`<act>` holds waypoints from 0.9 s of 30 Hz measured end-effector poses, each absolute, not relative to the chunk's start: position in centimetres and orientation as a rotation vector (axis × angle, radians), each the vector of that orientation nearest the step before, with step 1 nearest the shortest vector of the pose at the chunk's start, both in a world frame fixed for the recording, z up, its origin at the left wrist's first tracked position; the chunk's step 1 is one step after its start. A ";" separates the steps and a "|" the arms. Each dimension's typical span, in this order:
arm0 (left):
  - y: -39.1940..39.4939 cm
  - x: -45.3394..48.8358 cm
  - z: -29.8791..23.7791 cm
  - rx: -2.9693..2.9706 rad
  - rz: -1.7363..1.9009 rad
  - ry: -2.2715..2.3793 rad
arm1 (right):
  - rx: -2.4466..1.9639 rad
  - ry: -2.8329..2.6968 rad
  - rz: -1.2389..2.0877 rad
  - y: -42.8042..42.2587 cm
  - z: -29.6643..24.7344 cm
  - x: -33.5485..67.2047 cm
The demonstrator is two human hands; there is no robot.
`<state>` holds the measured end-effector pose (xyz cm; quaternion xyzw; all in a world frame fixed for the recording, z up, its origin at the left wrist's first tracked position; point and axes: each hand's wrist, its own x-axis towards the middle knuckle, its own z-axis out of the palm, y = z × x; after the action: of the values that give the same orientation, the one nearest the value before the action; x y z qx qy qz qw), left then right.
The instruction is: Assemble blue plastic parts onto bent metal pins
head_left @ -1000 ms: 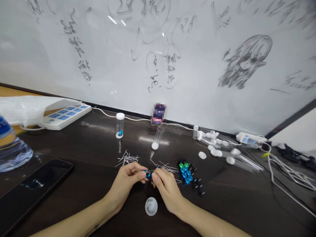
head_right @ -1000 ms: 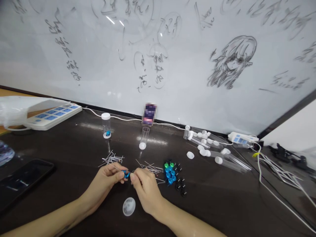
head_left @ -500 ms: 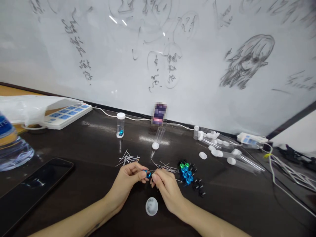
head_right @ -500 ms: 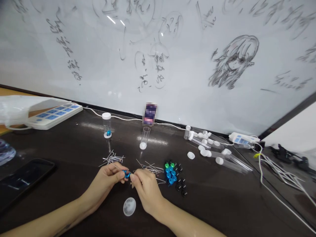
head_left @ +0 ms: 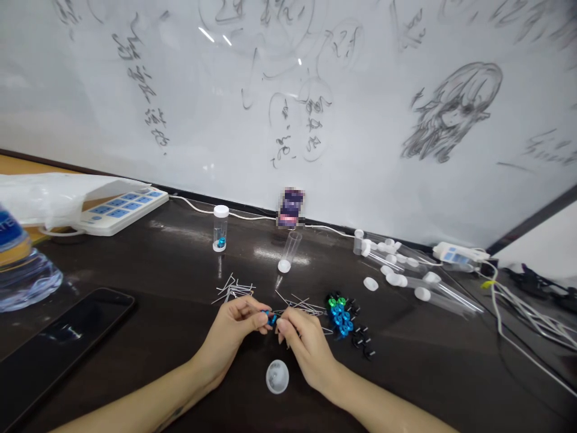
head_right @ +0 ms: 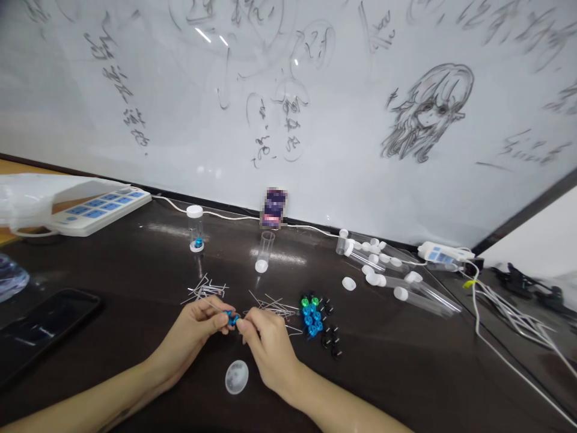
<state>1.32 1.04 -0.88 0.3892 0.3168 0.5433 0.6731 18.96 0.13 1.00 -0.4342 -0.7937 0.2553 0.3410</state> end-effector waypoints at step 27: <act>1.1 1.3 -0.7 0.872 1.221 0.703 | -1.160 -2.052 0.646 0.2 0.7 18.9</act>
<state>1.33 1.05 -0.67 0.3879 0.3127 0.5429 0.6761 18.94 0.23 0.65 -0.4461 -0.7891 0.2483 0.3416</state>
